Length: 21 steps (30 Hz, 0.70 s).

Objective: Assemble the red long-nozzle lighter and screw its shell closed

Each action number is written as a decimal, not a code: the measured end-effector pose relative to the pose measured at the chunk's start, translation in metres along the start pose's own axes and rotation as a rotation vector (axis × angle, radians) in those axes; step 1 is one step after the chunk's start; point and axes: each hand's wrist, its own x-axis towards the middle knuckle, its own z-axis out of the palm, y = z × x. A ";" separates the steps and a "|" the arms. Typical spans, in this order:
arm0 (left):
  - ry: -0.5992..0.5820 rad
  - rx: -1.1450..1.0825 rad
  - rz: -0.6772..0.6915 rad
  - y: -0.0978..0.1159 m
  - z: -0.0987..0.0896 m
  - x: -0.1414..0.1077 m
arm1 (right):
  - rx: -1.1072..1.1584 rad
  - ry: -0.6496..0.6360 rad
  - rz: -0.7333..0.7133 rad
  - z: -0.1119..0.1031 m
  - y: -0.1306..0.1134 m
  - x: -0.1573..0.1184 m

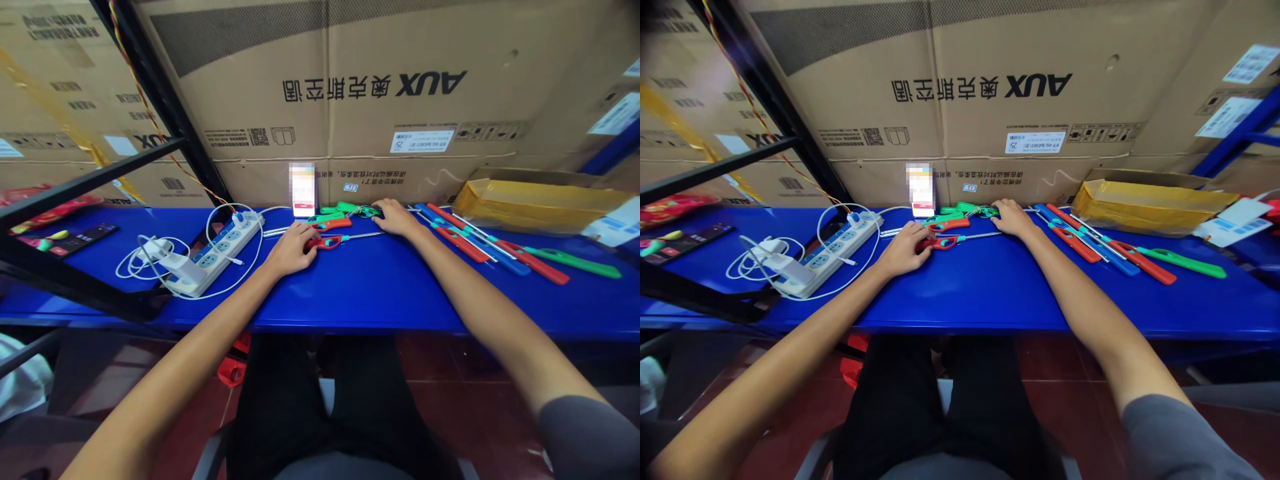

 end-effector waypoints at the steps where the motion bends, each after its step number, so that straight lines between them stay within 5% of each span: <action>1: 0.000 -0.001 -0.001 0.000 0.000 0.000 | 0.001 -0.016 0.007 0.001 0.002 0.000; 21: -0.005 -0.013 -0.009 -0.001 0.000 -0.001 | 0.023 -0.021 0.016 0.001 0.001 0.001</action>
